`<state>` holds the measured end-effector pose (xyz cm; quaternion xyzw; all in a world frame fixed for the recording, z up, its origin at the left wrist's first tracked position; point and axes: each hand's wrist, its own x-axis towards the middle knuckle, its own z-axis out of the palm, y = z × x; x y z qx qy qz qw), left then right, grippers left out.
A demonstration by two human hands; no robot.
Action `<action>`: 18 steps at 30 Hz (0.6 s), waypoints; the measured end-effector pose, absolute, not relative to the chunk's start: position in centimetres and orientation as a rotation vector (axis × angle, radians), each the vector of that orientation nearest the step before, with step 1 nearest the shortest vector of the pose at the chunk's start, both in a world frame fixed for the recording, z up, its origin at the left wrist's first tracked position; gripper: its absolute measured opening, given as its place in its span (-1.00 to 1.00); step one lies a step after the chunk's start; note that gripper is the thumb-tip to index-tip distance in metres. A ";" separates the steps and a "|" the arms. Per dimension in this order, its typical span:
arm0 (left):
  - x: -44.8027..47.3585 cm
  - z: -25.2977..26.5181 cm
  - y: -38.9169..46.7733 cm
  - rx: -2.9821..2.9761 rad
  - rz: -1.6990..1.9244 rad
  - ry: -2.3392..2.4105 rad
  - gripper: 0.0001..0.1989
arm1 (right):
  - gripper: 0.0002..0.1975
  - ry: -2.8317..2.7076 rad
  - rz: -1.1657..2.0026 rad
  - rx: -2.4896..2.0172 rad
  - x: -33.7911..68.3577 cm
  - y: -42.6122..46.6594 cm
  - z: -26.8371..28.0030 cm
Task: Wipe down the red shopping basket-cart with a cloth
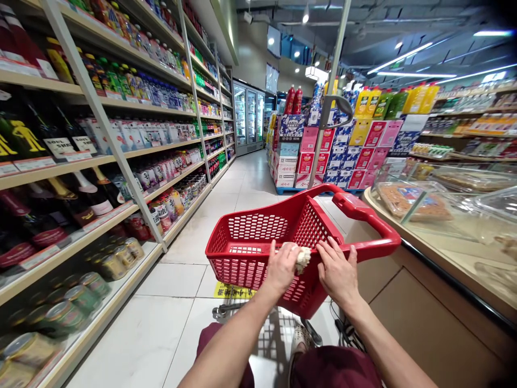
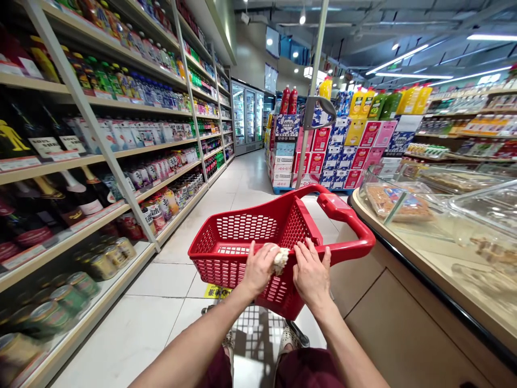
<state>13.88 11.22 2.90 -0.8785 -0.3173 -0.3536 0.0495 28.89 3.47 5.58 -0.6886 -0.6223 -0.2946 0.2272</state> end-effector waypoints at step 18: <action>16.8 3.2 10.7 -2.630 -1.054 -0.773 -0.65 | -0.53 -1.597 -0.861 -1.968 30.8 2.0 5.7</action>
